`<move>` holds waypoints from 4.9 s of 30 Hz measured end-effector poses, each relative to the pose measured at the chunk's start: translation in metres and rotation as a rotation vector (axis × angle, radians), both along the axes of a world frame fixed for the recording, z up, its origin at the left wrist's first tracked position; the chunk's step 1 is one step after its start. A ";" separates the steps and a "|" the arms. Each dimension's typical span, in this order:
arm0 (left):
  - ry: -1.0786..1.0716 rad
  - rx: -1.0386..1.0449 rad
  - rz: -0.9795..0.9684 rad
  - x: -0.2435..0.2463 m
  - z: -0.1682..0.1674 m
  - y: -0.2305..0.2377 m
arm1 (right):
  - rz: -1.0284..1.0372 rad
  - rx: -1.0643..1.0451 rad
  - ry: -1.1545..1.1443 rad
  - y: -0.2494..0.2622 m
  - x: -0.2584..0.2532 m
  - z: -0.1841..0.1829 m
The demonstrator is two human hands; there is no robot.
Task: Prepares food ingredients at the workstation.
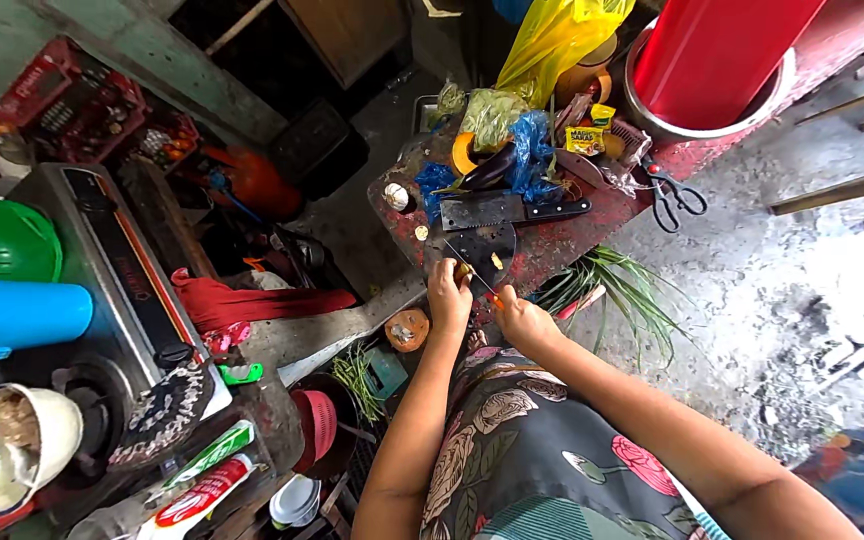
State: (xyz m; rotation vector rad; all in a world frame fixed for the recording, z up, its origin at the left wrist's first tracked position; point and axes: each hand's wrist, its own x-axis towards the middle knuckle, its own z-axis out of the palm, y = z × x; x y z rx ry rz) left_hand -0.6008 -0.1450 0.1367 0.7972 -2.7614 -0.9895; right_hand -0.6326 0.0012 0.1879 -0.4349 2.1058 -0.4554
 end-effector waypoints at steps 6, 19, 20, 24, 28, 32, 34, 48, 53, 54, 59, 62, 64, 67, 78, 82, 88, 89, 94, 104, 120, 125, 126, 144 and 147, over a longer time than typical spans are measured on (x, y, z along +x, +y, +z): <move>-0.004 -0.053 -0.015 -0.003 0.002 0.000 | 0.012 0.043 0.007 -0.011 -0.001 -0.001; -0.076 -0.044 -0.004 -0.008 0.008 0.000 | -0.009 0.085 0.011 -0.008 0.006 -0.010; -0.096 -0.032 -0.004 -0.010 0.009 -0.001 | -0.018 0.076 0.004 -0.004 0.006 -0.013; -0.081 -0.031 -0.079 -0.009 0.008 -0.008 | -0.047 0.019 -0.060 0.007 -0.006 -0.020; 0.079 -0.011 -0.168 -0.007 -0.002 -0.020 | -0.100 -0.022 -0.009 0.008 -0.020 -0.023; 0.067 0.107 -0.086 -0.004 -0.004 -0.016 | -0.096 -0.043 -0.011 0.008 -0.009 -0.017; 0.051 0.136 -0.064 -0.004 -0.002 -0.013 | -0.101 -0.053 -0.023 0.009 -0.004 -0.015; 0.057 0.017 0.031 -0.009 0.003 -0.001 | 0.000 0.086 0.099 0.000 0.008 0.011; 0.074 -0.004 0.040 -0.010 0.003 0.004 | 0.007 0.117 0.081 -0.007 0.004 0.015; 0.080 -0.005 0.039 -0.011 0.003 0.004 | 0.011 0.111 0.066 -0.008 0.002 0.016; 0.099 -0.028 0.017 -0.014 0.001 0.003 | -0.007 0.071 0.029 -0.010 -0.007 0.015; 0.095 -0.031 -0.001 -0.015 0.003 0.002 | -0.016 0.052 0.020 -0.011 -0.011 0.016; 0.088 -0.037 -0.006 -0.016 0.004 0.002 | -0.012 0.056 0.002 -0.012 -0.015 0.021; 0.072 -0.049 -0.013 -0.016 0.006 0.002 | -0.010 0.052 -0.008 -0.014 -0.019 0.023; 0.175 0.013 -0.029 -0.002 -0.009 0.000 | -0.028 -0.011 -0.024 0.003 -0.018 -0.017; 0.144 0.130 -0.024 0.006 -0.008 -0.005 | 0.014 0.003 0.005 0.019 -0.022 -0.019; 0.095 0.173 0.080 0.005 -0.004 -0.003 | 0.042 0.010 0.064 0.011 -0.007 -0.009; 0.091 0.150 0.087 0.003 -0.004 -0.003 | 0.037 0.012 0.061 0.009 -0.004 -0.007; 0.130 0.053 0.078 0.000 -0.003 0.003 | 0.016 0.035 0.031 0.007 0.006 -0.001; 0.188 -0.006 0.042 0.001 -0.008 0.006 | 0.046 0.067 0.016 0.008 0.001 0.007; 0.180 0.020 0.065 0.003 -0.008 0.007 | 0.073 0.125 -0.005 -0.001 0.001 0.018; 0.210 -0.010 0.068 0.001 -0.009 0.009 | 0.106 0.181 0.026 -0.009 -0.003 0.016; 0.209 -0.013 0.062 0.001 -0.009 0.008 | 0.111 0.179 0.030 -0.010 -0.005 0.015; 0.118 0.124 0.016 0.004 -0.004 -0.011 | -0.012 -0.085 -0.050 0.004 -0.032 -0.027; 0.048 0.173 -0.016 0.004 0.002 -0.018 | -0.049 -0.127 -0.034 0.011 -0.035 -0.035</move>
